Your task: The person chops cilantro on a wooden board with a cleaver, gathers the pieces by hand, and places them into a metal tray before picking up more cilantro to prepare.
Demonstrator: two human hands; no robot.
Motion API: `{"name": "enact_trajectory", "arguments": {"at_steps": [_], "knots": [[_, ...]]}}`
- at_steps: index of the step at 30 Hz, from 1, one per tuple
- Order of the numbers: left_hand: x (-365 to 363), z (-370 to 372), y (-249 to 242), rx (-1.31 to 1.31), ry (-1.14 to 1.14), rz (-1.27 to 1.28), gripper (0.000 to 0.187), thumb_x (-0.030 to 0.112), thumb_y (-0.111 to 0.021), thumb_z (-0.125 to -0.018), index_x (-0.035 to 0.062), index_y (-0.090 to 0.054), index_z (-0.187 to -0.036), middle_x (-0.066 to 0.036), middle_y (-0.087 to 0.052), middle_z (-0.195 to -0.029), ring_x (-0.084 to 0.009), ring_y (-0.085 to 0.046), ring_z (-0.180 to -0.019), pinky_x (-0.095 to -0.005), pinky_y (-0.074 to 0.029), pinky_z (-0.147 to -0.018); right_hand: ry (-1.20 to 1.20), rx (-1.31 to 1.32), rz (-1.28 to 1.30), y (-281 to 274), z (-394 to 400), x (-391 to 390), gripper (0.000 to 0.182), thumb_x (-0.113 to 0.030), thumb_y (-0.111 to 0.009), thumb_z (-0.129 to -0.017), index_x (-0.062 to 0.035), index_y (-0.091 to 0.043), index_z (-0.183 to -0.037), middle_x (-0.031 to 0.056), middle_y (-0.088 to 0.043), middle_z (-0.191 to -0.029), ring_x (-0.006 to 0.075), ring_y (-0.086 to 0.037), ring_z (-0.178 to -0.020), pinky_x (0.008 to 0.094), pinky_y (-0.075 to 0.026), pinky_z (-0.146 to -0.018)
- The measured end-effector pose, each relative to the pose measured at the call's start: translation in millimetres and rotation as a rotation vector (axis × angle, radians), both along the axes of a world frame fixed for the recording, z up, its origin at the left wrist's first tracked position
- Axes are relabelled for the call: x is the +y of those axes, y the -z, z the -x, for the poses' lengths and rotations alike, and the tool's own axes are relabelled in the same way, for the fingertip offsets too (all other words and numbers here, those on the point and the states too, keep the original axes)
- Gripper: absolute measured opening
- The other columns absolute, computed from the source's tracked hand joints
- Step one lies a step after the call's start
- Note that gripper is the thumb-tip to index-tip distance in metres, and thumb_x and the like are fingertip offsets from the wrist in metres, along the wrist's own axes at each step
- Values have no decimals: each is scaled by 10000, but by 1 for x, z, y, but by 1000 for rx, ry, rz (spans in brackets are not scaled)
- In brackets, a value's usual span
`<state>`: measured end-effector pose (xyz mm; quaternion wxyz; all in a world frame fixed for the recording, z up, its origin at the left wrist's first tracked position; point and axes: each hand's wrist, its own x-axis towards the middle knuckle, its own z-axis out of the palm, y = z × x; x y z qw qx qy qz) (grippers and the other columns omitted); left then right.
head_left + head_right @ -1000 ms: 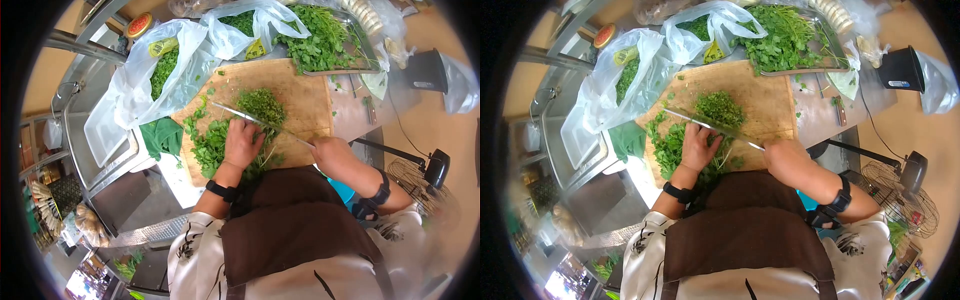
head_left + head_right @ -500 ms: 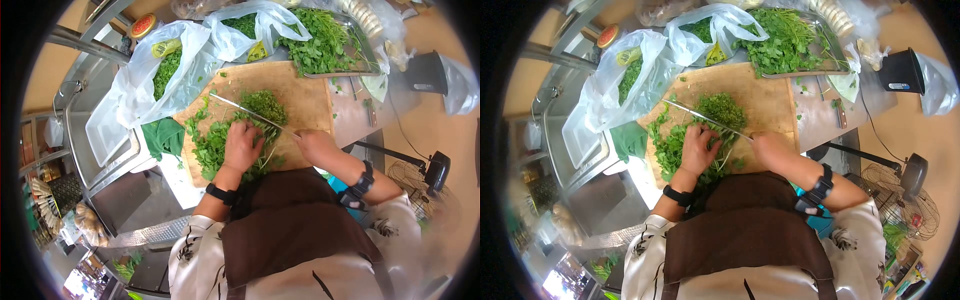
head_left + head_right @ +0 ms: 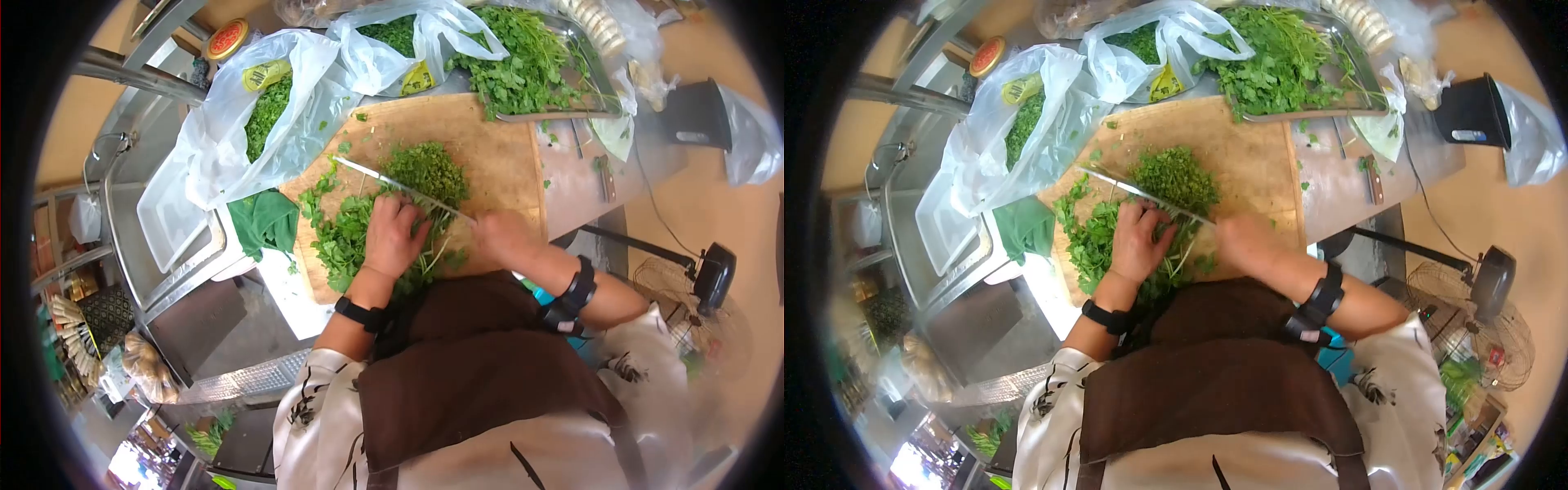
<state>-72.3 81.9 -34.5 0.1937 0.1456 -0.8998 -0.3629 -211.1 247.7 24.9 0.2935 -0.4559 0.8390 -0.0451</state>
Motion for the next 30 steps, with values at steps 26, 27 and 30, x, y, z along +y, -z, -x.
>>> {"name": "enact_trajectory", "arguments": {"at_steps": [26,27,30], "knots": [[-1,1,2,37,-20,4,221,64,-777,-666,63,-613,-815,-120,-516,-886,-338,-503,-871,-421,-450,-760,22,11,2,-77,-3,17,254,-224,-535,-937,1,-594,-837,223,-616,-745,449,-592,-705,518,-479,-647],[-2,2,2,62,-13,13,220,64,-776,-665,61,-612,-812,-120,-518,-881,-338,-504,-868,-420,-450,-760,3,4,-20,-86,-3,20,249,-218,-534,-936,1,-591,-833,221,-614,-740,446,-592,-703,515,-479,-644],[-2,3,6,107,-5,24,218,64,-775,-662,58,-610,-804,-121,-524,-870,-337,-508,-861,-416,-452,-760,-48,-15,-87,-95,-3,23,237,-201,-532,-932,2,-584,-823,220,-609,-726,439,-593,-696,507,-481,-634]]}}
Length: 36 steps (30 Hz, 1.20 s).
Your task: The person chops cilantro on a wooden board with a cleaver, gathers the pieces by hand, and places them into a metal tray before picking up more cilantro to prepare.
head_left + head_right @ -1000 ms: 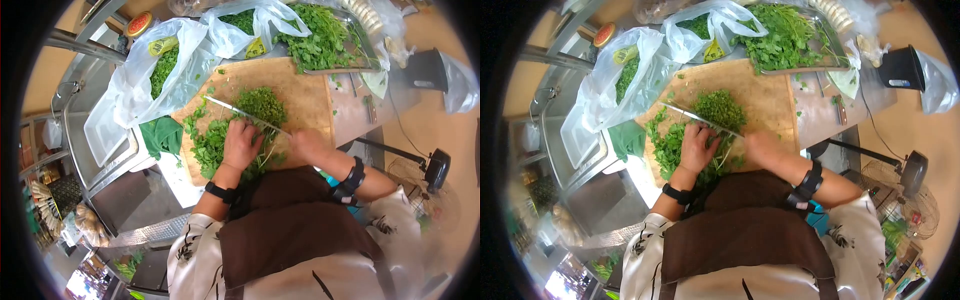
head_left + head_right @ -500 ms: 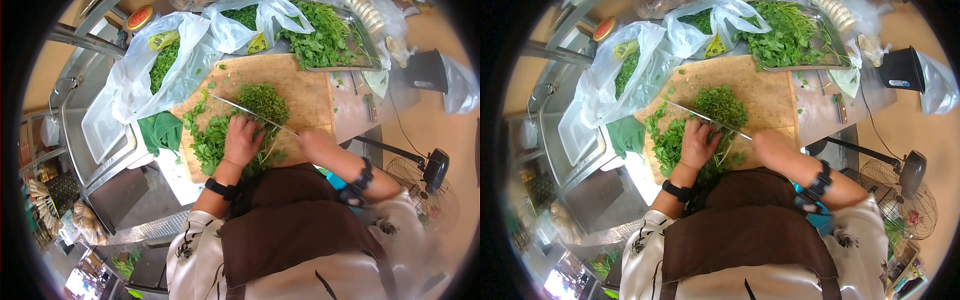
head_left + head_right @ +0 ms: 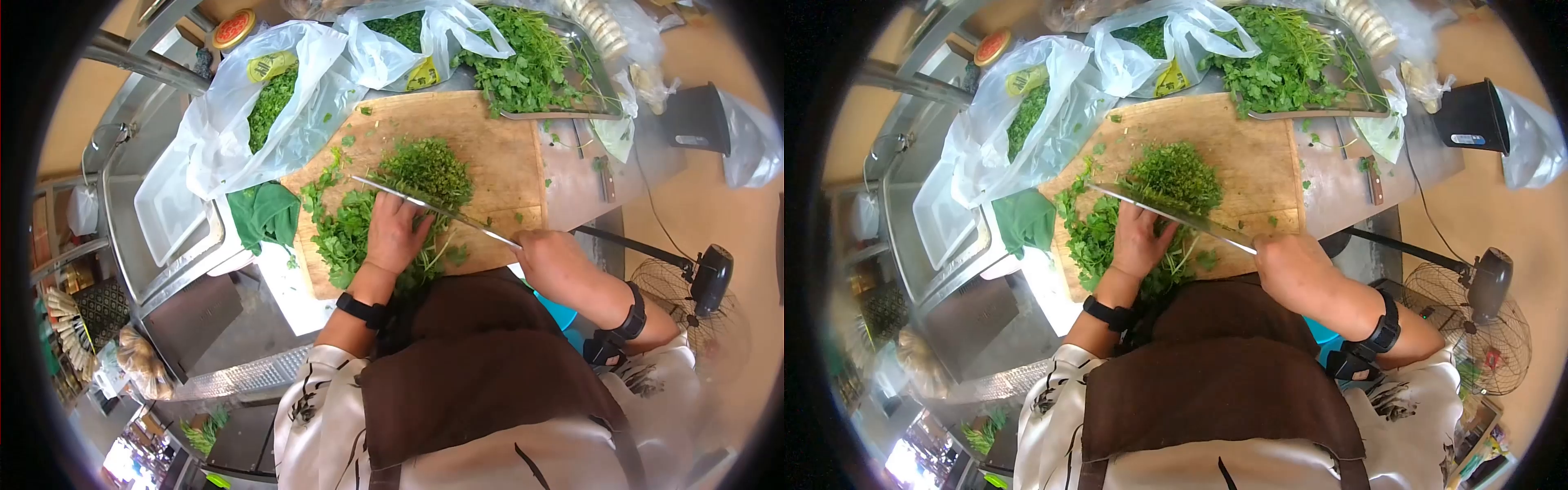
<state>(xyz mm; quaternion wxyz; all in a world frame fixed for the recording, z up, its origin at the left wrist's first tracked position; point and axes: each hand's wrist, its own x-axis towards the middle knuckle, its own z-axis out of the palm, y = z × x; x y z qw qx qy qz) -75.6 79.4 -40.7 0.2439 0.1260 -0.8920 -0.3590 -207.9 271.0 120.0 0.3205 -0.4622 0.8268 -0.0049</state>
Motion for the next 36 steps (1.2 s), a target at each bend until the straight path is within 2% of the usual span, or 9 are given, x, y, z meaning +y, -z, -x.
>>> {"name": "enact_trajectory", "arguments": {"at_steps": [3,8,13,19,23,26,29,32,36], "knots": [[0,-1,3,-22,0,-15,217,67,-777,-655,59,-612,-796,-119,-529,-870,-334,-511,-864,-415,-454,-763,3,4,-31,14,0,-3,232,-189,-527,-929,3,-587,-813,221,-607,-712,432,-596,-685,501,-484,-627],[0,-1,-12,-111,10,4,220,76,-784,-645,70,-621,-793,-107,-535,-861,-325,-517,-880,-416,-452,-769,-35,-2,45,93,4,-30,248,-196,-520,-933,0,-589,-797,220,-604,-695,424,-597,-665,503,-481,-619],[-3,-7,-12,-54,-7,45,230,88,-801,-656,75,-642,-822,-105,-540,-880,-323,-524,-865,-415,-454,-746,-16,52,152,78,9,-28,263,-216,-533,-933,1,-596,-799,215,-612,-706,425,-603,-677,510,-483,-635],[-1,-6,-10,-4,-44,41,210,81,-775,-658,82,-643,-821,-100,-554,-894,-311,-538,-905,-410,-466,-790,-28,33,-19,0,-2,-4,205,-180,-554,-912,-6,-601,-814,218,-621,-731,420,-613,-704,500,-490,-652],[-2,-8,-3,-25,-20,-7,215,74,-776,-654,79,-641,-821,-102,-555,-897,-318,-535,-894,-418,-469,-781,-23,-8,-72,20,-2,-5,186,-168,-553,-898,-8,-611,-822,220,-620,-724,420,-616,-693,501,-493,-645],[0,-10,-3,-58,-24,-30,219,67,-779,-647,79,-638,-814,-103,-555,-897,-320,-532,-889,-419,-469,-771,-49,3,-106,79,4,-22,199,-180,-548,-902,-8,-618,-831,222,-621,-721,423,-615,-689,511,-490,-645],[1,-11,-4,-46,-25,-18,225,63,-782,-641,79,-634,-810,-101,-548,-884,-320,-531,-884,-412,-469,-761,-10,35,28,87,-2,-33,223,-199,-542,-912,-8,-616,-825,219,-624,-726,423,-613,-685,512,-490,-649],[1,-11,-3,-50,-32,-10,227,63,-781,-642,80,-630,-810,-98,-544,-874,-319,-532,-874,-409,-467,-751,-1,39,118,74,1,-27,236,-210,-542,-919,-6,-615,-823,212,-625,-724,426,-609,-682,512,-490,-645],[3,-11,-1,0,-54,0,226,64,-783,-640,82,-628,-804,-96,-543,-868,-317,-533,-864,-406,-467,-737,9,46,44,24,-1,-9,236,-214,-543,-921,-8,-608,-828,208,-623,-719,430,-605,-685,511,-487,-638]]}}
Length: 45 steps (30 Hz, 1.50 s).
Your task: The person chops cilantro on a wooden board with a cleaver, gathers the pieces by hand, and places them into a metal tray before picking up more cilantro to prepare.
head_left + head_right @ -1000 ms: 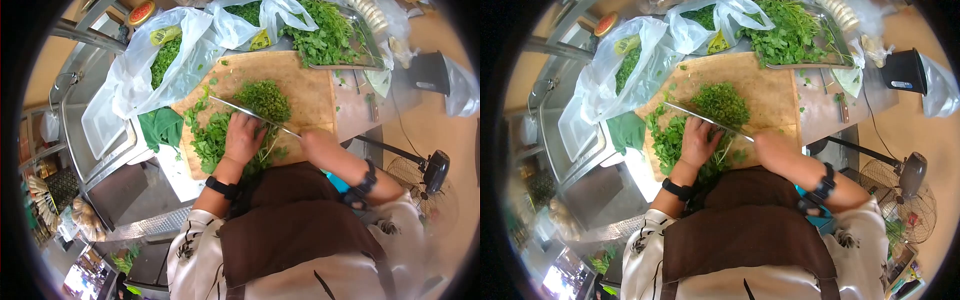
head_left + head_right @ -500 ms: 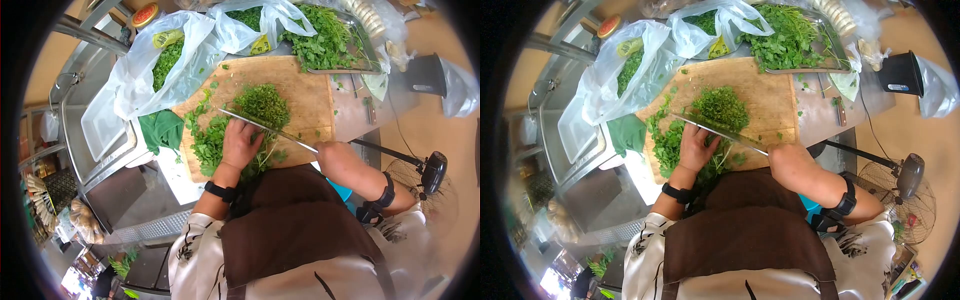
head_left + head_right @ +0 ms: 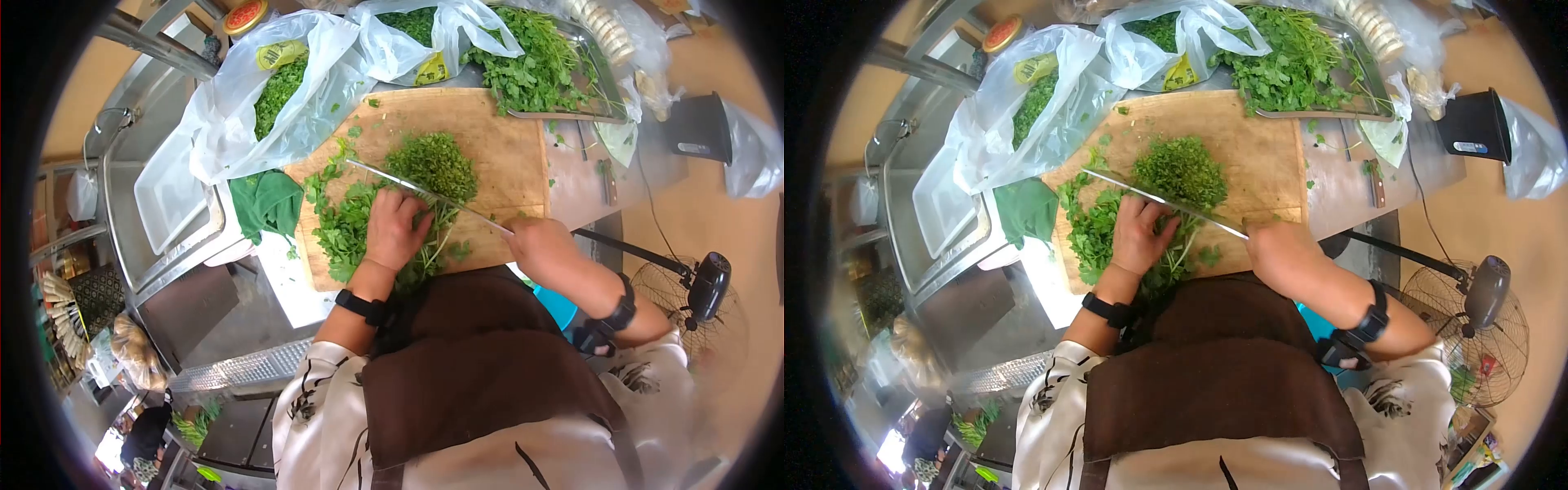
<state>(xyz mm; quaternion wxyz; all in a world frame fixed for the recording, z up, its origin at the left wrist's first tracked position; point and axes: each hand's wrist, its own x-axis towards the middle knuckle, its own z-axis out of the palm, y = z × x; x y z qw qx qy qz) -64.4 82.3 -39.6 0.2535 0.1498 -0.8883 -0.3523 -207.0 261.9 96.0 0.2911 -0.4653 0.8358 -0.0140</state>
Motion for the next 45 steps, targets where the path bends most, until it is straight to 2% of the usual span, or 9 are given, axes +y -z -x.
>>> {"name": "enact_trajectory", "arguments": {"at_steps": [5,8,12,23,29,35,39,44,45], "knots": [[0,1,3,21,-12,-12,222,54,-781,-643,80,-623,-797,-95,-545,-864,-316,-534,-860,-402,-468,-729,-15,-39,-80,-11,0,7,225,-208,-547,-918,-10,-608,-830,208,-615,-700,429,-601,-678,507,-485,-629],[1,0,2,-1,-7,-23,225,48,-780,-644,78,-623,-802,-93,-545,-861,-316,-535,-856,-406,-468,-730,9,-28,-105,48,-1,-11,231,-205,-550,-919,1,-607,-828,214,-614,-705,430,-601,-684,512,-483,-632],[4,-6,1,-10,-4,-8,225,49,-786,-650,78,-629,-809,-94,-545,-866,-314,-532,-853,-404,-465,-730,-28,-37,23,68,-3,-21,233,-209,-548,-921,-4,-612,-832,218,-619,-726,434,-602,-699,521,-482,-645],[2,-3,3,41,-17,19,230,65,-788,-656,79,-632,-824,-93,-545,-871,-315,-538,-866,-411,-469,-750,-28,-42,-106,-29,1,8,192,-173,-551,-913,-12,-618,-832,217,-616,-720,429,-607,-708,504,-491,-640],[2,-3,4,0,-25,-6,236,62,-787,-655,82,-632,-832,-96,-544,-872,-315,-539,-875,-400,-468,-743,-155,-56,-118,72,7,-15,258,-222,-538,-923,-4,-628,-818,206,-624,-707,409,-625,-697,498,-501,-642],[1,-2,-16,-77,3,124,231,146,-803,-695,91,-652,-862,-87,-561,-922,-306,-537,-933,-474,-400,-923,-66,-47,-34,59,10,-31,312,-278,-543,-921,-1,-635,-811,215,-636,-734,415,-622,-715,491,-502,-651],[4,-6,-35,-200,39,141,349,190,-830,-656,114,-641,-939,-92,-552,-980,-308,-516,-1038,-500,-336,-1016,160,-229,104,73,47,-29,280,-275,-639,-868,2,-661,-903,198,-661,-774,357,-651,-715,434,-513,-671],[2,-13,-18,-240,72,57,470,195,-855,-604,133,-612,-1001,-113,-514,-1074,-326,-491,-1069,-511,-314,-1054,495,-605,154,104,97,-20,348,-263,-730,-789,-10,-662,-1018,181,-686,-874,316,-663,-772,384,-506,-722],[2,-14,-17,-240,73,70,492,194,-859,-593,137,-607,-1012,-117,-506,-1089,-329,-487,-1075,-511,-312,-1058,460,-559,182,108,103,-18,341,-248,-729,-796,-8,-653,-1027,160,-679,-857,286,-646,-747,371,-504,-703]]}}
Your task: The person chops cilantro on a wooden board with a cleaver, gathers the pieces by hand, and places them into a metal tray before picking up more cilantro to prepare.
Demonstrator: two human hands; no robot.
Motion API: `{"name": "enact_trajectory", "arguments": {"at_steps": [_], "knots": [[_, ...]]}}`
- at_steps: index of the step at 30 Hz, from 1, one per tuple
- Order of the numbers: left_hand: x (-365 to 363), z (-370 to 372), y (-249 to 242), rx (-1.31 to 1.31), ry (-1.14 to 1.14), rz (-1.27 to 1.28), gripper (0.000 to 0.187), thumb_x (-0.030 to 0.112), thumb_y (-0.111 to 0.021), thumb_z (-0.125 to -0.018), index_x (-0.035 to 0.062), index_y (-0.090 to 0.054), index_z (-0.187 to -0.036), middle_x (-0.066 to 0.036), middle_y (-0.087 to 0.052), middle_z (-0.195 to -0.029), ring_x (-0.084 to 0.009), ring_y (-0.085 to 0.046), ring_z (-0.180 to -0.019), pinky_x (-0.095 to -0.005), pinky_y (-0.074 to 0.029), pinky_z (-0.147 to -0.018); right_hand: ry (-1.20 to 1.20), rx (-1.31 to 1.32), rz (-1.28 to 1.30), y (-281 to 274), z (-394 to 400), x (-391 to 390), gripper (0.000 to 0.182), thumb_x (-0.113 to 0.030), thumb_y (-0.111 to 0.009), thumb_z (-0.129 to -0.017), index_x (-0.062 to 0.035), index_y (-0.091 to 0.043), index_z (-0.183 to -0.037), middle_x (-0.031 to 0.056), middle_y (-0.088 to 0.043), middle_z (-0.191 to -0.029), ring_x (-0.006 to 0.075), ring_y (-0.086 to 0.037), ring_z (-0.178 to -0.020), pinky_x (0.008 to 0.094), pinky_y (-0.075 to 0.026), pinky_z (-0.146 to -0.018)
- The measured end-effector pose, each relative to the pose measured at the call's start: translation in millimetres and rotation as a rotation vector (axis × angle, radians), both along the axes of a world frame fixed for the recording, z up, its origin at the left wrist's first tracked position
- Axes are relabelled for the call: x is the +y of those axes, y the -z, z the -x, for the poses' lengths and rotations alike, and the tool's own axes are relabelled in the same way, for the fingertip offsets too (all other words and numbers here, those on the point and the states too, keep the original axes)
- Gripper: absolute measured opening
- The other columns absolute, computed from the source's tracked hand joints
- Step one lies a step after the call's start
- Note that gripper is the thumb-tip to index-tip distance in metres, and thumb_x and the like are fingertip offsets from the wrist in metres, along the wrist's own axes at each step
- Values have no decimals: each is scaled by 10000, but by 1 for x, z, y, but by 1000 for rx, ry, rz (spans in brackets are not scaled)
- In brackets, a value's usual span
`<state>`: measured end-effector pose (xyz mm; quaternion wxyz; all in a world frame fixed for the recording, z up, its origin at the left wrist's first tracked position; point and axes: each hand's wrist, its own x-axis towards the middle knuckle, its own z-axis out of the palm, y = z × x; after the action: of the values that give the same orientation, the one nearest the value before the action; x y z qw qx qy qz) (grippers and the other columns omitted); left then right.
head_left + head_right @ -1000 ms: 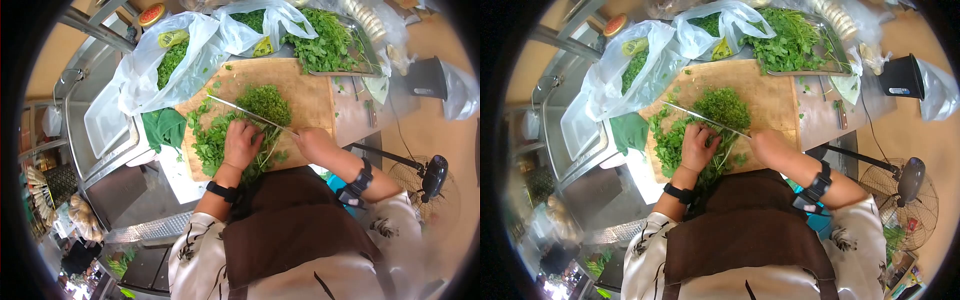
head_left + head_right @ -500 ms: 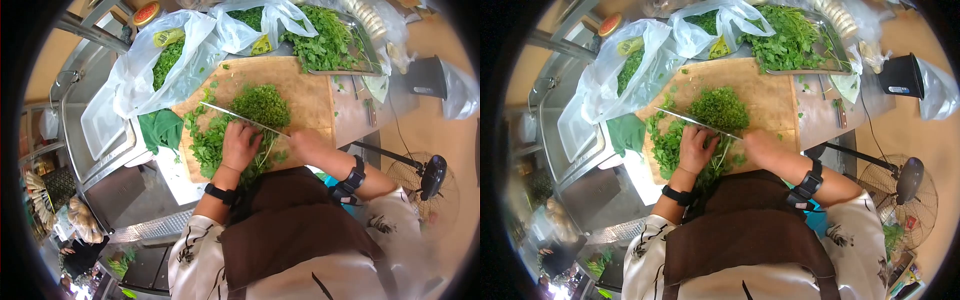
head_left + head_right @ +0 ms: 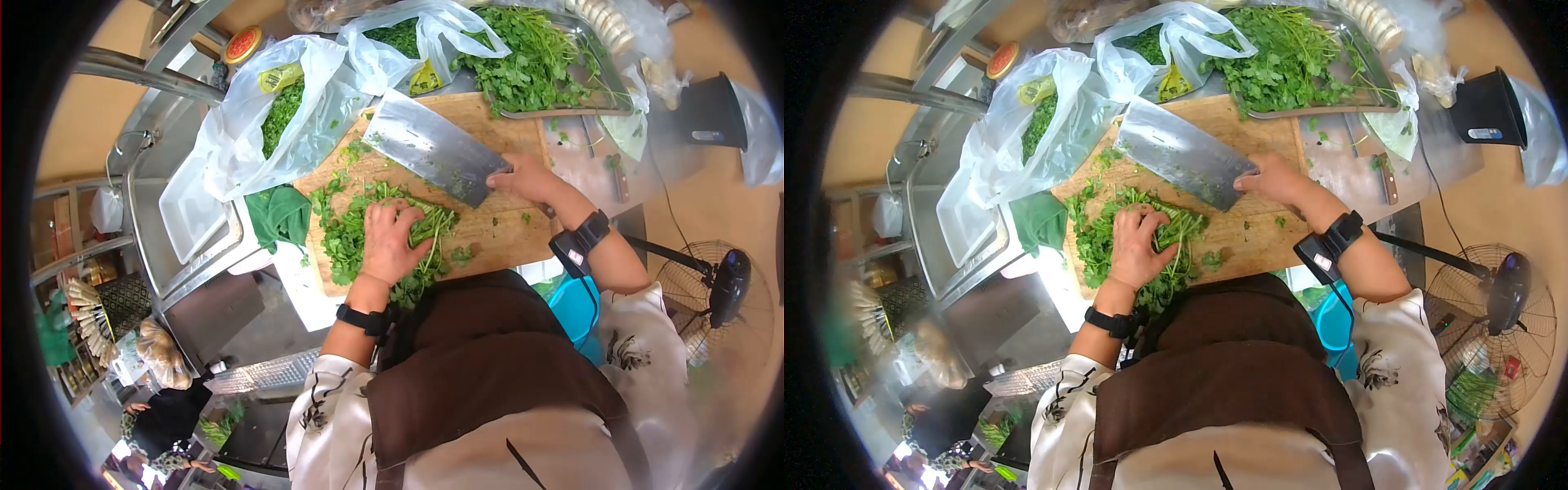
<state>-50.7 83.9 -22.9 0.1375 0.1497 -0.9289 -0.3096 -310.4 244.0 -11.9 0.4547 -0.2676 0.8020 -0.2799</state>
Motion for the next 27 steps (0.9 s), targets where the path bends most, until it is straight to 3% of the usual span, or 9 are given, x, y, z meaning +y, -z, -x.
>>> {"name": "enact_trajectory", "arguments": {"at_steps": [2,5,8,11,13,14,19,25,27], "knots": [[0,-1,-1,-13,-1,-9,411,222,-833,-650,136,-626,-994,-107,-527,-1076,-321,-478,-1109,-538,-270,-1076,-46,107,48,8,6,4,329,-219,-727,-810,-5,-635,-1043,118,-663,-823,225,-614,-698,346,-500,-666],[1,0,-10,-38,-19,29,283,232,-780,-738,135,-645,-967,-90,-547,-1048,-308,-486,-1116,-568,-229,-1089,-74,443,65,12,-12,9,310,-229,-715,-818,-9,-635,-1021,132,-661,-832,291,-623,-722,363,-495,-683],[-2,2,-17,-90,-66,1,163,231,-719,-815,135,-657,-932,-71,-562,-1010,-295,-508,-1097,-589,-198,-1095,-52,1229,353,-3,-41,7,283,-248,-700,-829,-7,-632,-960,161,-652,-867,360,-617,-796,400,-480,-716],[-9,7,-29,-67,-145,-22,163,211,-750,-792,114,-629,-843,-68,-567,-936,-293,-535,-1039,-579,-208,-1093,67,668,269,-25,-84,13,322,-322,-662,-865,-5,-615,-898,186,-635,-894,388,-598,-853,431,-464,-743],[-15,13,-39,-7,-193,45,201,189,-776,-767,96,-605,-818,-82,-567,-931,-303,-541,-1014,-552,-236,-1086,106,170,15,-68,-121,6,397,-408,-622,-892,-15,-590,-849,190,-612,-847,364,-596,-813,448,-458,-722],[-19,16,-42,78,-212,141,297,177,-828,-707,80,-554,-768,-85,-531,-907,-307,-523,-962,-493,-328,-1017,54,175,22,-68,-133,6,423,-434,-609,-896,-16,-581,-837,186,-605,-817,358,-594,-779,445,-457,-698],[-46,7,-23,25,-198,-101,388,161,-879,-644,63,-516,-739,-92,-466,-881,-283,-482,-904,-376,-423,-817,-33,147,-11,-44,-158,-8,543,-522,-581,-890,12,-534,-804,213,-588,-800,378,-581,-737,455,-455,-672],[-51,1,-2,-31,-67,-213,414,180,-891,-617,53,-504,-687,-115,-492,-890,-300,-507,-906,-380,-444,-771,311,363,208,30,-182,-1,380,-263,-746,-812,14,-499,-894,175,-512,-832,373,-532,-733,443,-444,-672],[-43,-3,7,5,-84,-290,409,152,-885,-621,51,-492,-678,-117,-491,-891,-300,-512,-890,-368,-450,-746,409,482,279,40,-192,-1,363,-241,-745,-819,4,-508,-946,177,-525,-871,314,-550,-737,407,-456,-675]]}}
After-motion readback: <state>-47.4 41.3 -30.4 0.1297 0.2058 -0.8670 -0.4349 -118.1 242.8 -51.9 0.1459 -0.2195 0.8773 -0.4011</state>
